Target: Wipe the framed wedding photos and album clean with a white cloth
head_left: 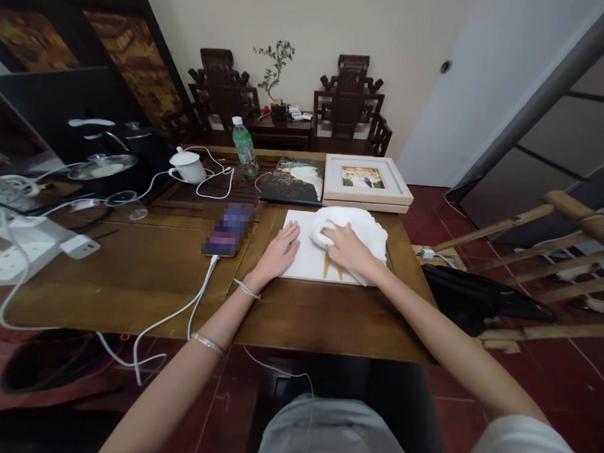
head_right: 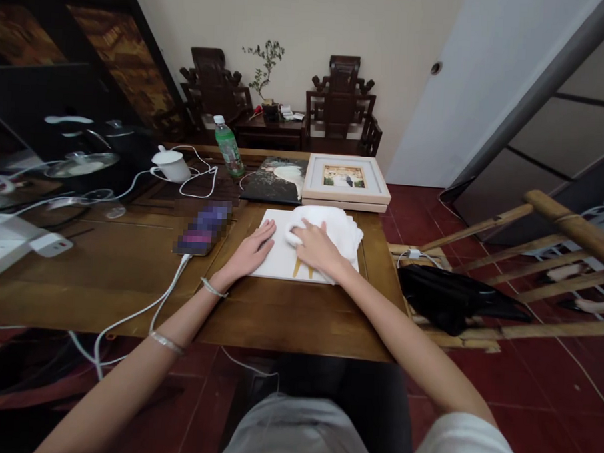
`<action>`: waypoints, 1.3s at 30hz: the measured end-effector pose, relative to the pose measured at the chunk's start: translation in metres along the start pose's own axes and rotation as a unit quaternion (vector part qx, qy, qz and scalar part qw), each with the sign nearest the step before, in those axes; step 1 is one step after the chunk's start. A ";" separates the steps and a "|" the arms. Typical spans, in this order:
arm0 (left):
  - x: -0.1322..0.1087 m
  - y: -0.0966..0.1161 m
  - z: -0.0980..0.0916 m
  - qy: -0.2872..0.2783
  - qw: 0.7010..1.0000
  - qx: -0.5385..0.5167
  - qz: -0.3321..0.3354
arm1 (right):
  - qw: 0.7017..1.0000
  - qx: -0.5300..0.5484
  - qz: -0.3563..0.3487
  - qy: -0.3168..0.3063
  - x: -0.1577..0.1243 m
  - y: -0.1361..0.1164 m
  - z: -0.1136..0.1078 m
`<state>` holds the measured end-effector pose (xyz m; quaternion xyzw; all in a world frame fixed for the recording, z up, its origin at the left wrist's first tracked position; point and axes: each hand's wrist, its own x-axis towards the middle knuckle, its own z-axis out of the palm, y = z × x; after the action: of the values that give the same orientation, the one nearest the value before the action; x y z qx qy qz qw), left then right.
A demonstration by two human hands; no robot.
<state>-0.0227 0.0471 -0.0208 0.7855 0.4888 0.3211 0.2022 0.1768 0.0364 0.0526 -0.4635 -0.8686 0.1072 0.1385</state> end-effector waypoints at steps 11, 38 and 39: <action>0.001 0.002 0.002 0.000 1.000 0.022 0.006 | 0.991 0.011 -0.088 -0.099 -0.082 -0.046 -0.013; 0.001 0.003 0.000 -0.006 1.000 0.023 0.005 | 0.987 -0.053 -0.102 -0.109 -0.067 -0.050 -0.008; 0.001 0.003 0.001 -0.006 1.000 0.025 0.006 | 0.987 -0.044 -0.104 -0.118 -0.069 -0.051 -0.012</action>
<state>-0.0204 0.0467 -0.0194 0.7950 0.4912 0.3051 0.1834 0.1782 -0.0484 0.0702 -0.3605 -0.9262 0.1080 0.0247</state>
